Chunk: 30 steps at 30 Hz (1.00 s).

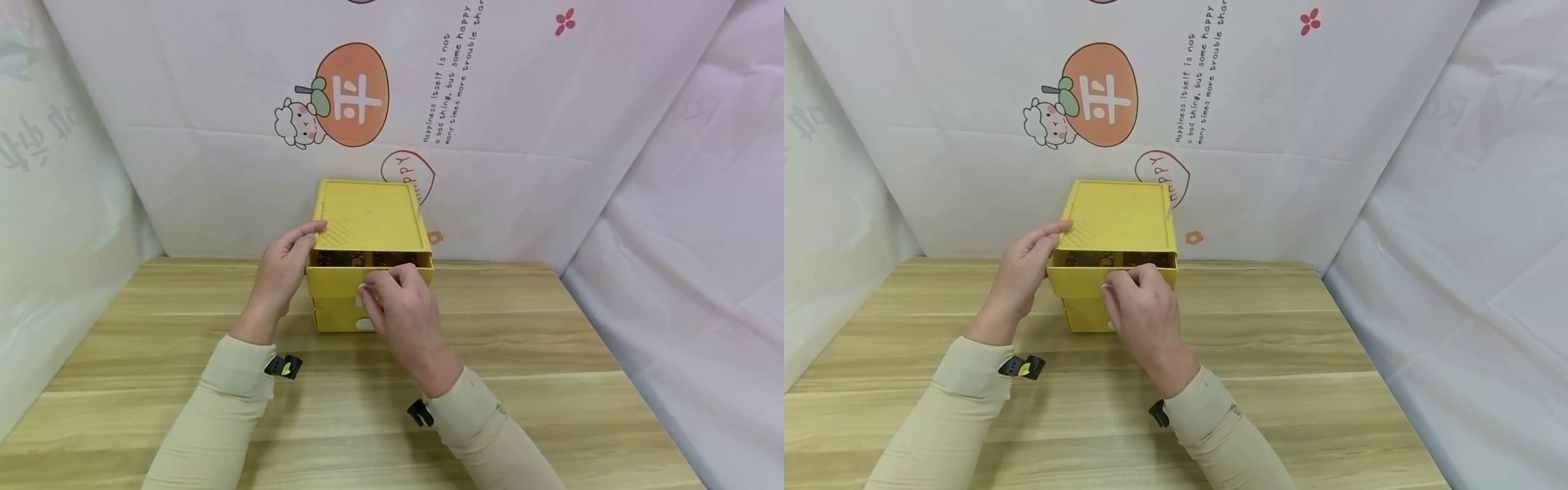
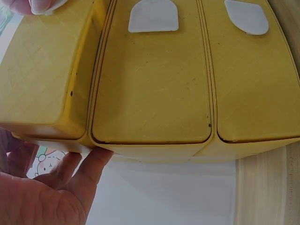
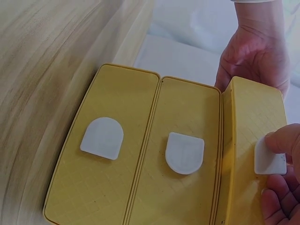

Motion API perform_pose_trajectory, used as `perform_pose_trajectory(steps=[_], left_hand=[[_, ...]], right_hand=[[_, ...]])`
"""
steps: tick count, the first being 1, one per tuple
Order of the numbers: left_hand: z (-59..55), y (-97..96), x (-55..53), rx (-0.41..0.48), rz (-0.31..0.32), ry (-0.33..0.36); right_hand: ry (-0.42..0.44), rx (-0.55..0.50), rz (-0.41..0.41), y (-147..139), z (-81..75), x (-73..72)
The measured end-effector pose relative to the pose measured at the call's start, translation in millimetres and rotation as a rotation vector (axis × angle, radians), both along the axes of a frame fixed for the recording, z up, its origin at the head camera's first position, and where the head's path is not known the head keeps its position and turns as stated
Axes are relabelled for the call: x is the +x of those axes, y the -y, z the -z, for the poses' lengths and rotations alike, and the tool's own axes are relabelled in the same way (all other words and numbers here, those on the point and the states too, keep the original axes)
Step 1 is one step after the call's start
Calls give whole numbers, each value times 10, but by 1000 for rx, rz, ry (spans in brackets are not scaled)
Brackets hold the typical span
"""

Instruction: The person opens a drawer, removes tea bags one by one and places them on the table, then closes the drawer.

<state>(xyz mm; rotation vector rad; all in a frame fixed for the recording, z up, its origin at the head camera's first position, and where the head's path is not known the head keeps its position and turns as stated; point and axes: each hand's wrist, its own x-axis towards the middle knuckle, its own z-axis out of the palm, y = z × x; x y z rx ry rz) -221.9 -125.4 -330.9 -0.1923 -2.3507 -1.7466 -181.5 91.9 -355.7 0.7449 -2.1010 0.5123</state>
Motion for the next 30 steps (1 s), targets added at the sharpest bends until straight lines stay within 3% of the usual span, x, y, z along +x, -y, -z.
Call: perform_pose_trajectory(steps=[30], left_hand=[[20,-14,-24,13,8,-18]], right_hand=[[3,3,-24,-29,-16,232]])
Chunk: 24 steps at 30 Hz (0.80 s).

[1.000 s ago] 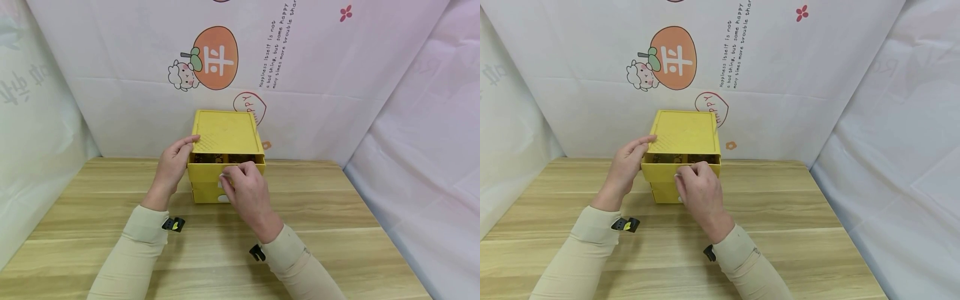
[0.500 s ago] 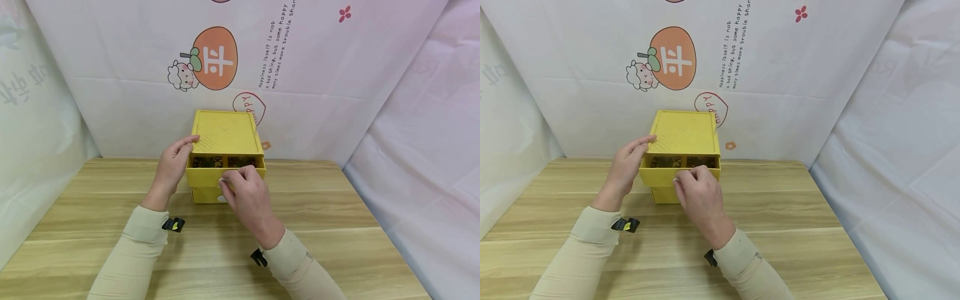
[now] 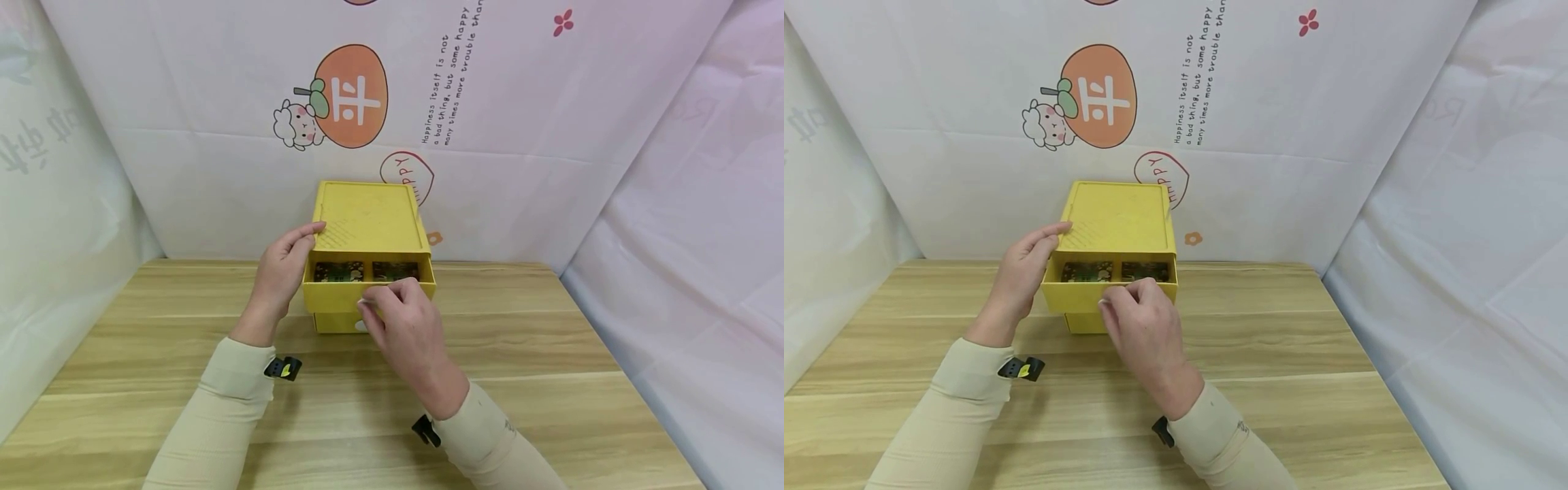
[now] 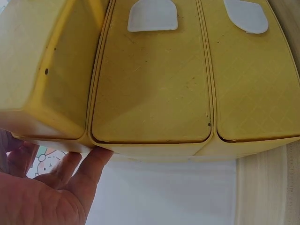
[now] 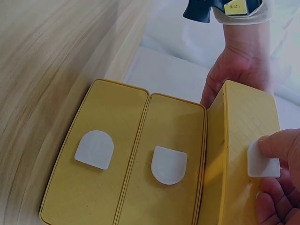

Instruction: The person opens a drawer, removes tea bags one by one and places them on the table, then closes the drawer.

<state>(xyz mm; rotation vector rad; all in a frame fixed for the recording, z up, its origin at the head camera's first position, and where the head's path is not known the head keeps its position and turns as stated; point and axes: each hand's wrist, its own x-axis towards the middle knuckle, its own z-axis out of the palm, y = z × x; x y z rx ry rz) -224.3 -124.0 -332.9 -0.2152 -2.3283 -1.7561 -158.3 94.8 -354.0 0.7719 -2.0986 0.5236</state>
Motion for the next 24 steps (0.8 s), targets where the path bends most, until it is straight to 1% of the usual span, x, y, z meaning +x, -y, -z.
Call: perform_pose_trajectory(steps=[11,18,24], left_hand=[[-2,-6,1,2,-12,-5],[-3,-8,1,2,-24,-5],[-2,-5,6,4,-21,-1]], right_hand=[[-8,13,1,-12,-11,81],[5,23,3,-17,-16,135],[13,25,1,-29,-19,189]])
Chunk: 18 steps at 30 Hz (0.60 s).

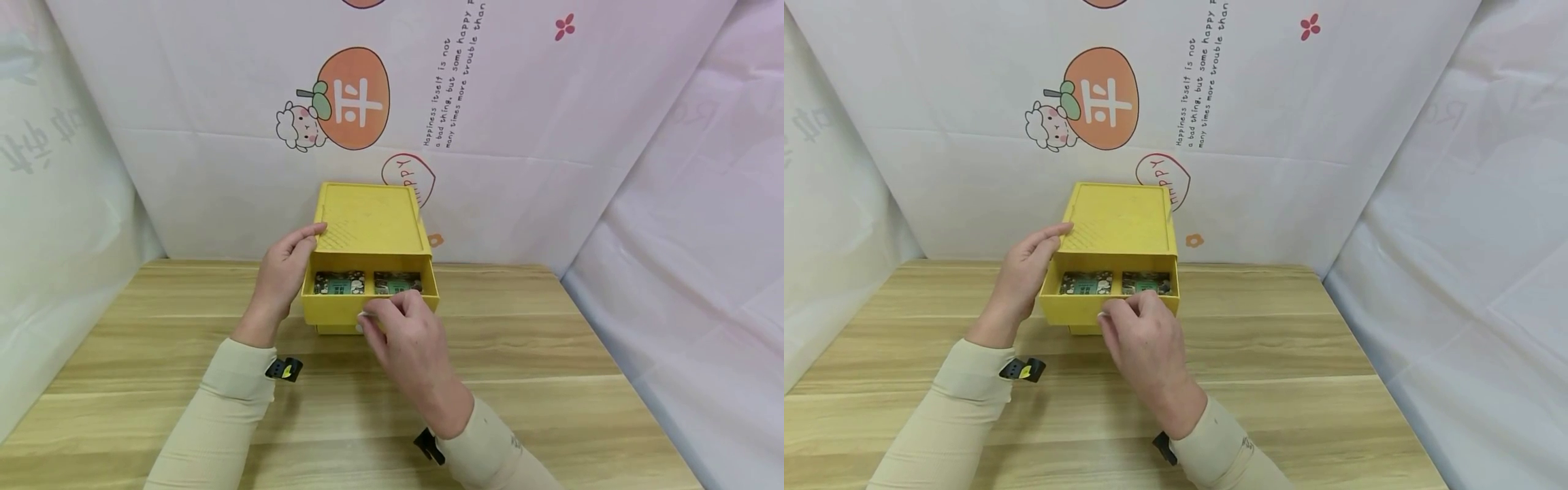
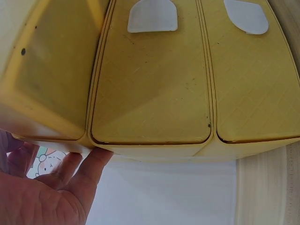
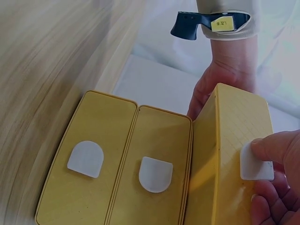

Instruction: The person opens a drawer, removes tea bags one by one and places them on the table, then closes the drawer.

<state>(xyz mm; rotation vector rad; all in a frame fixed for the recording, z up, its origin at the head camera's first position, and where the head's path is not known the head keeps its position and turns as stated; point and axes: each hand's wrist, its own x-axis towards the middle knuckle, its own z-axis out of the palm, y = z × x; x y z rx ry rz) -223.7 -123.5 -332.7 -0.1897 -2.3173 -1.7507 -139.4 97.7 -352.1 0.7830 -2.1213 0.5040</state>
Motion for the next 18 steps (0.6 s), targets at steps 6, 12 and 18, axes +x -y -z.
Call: perform_pose_trajectory(steps=[6,12,18], left_hand=[[3,-5,-2,4,2,-2],[4,-7,-7,0,0,-5],[9,-6,-7,-2,-4,-6]], right_hand=[[12,9,13,-6,0,37],[6,1,13,-5,3,56],[-8,-11,14,-7,19,74]])
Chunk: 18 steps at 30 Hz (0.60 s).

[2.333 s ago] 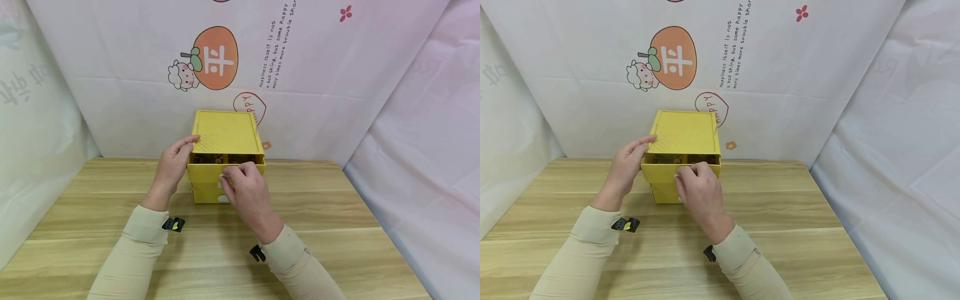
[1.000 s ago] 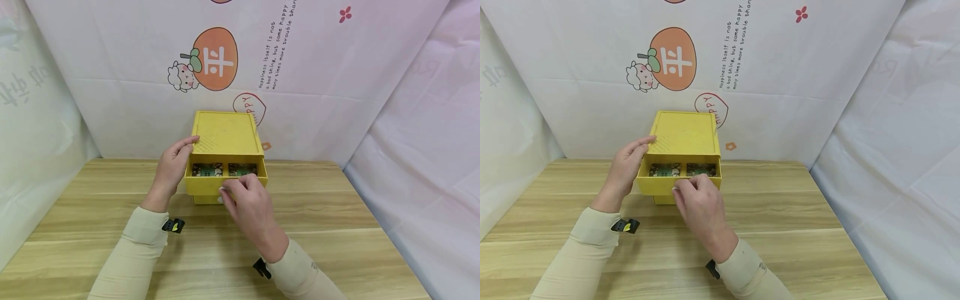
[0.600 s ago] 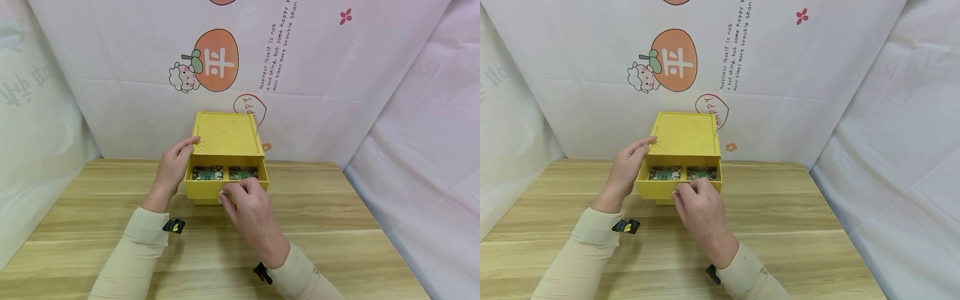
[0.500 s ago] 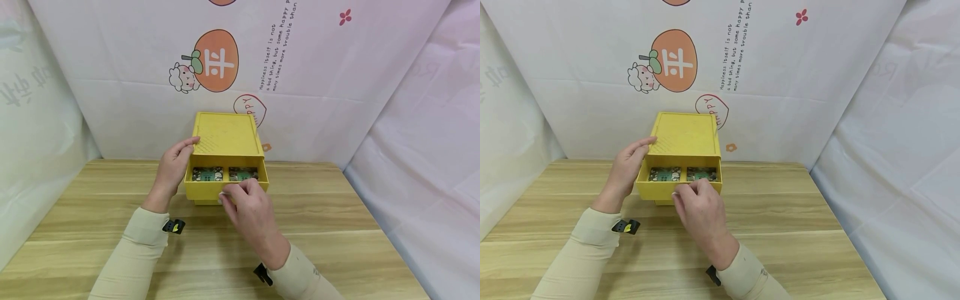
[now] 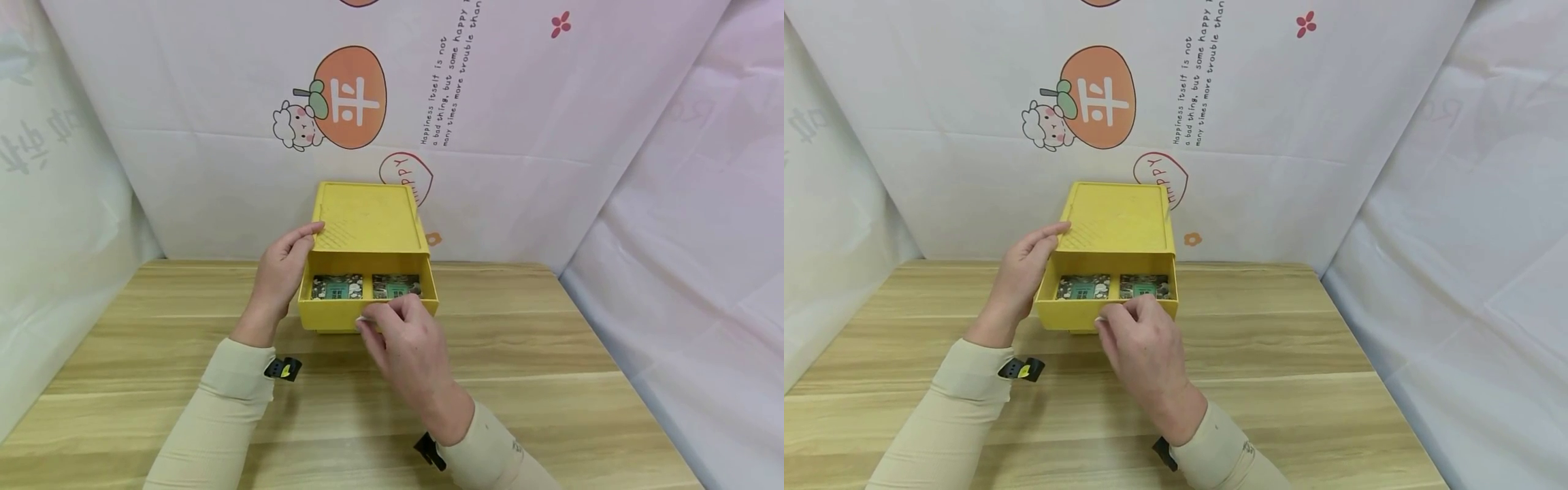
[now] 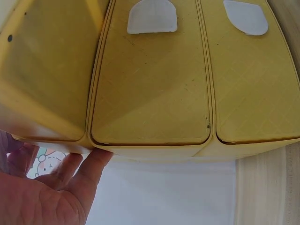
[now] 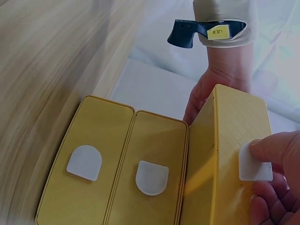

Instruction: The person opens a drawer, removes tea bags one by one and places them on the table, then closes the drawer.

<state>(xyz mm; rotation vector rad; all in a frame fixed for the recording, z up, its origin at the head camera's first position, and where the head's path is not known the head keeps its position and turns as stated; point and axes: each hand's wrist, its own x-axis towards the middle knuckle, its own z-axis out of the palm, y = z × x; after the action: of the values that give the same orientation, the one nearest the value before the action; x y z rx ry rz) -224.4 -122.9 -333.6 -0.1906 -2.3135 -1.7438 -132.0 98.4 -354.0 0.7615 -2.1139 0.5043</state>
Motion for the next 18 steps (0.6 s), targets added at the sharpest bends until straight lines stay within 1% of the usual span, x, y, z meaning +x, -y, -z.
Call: perform_pose_trajectory(steps=[8,18], left_hand=[[26,-4,-28,0,-14,-13],[27,-3,-32,11,-9,-22]], right_hand=[[-4,-9,-3,1,17,42],[-12,-13,0,1,21,90]])
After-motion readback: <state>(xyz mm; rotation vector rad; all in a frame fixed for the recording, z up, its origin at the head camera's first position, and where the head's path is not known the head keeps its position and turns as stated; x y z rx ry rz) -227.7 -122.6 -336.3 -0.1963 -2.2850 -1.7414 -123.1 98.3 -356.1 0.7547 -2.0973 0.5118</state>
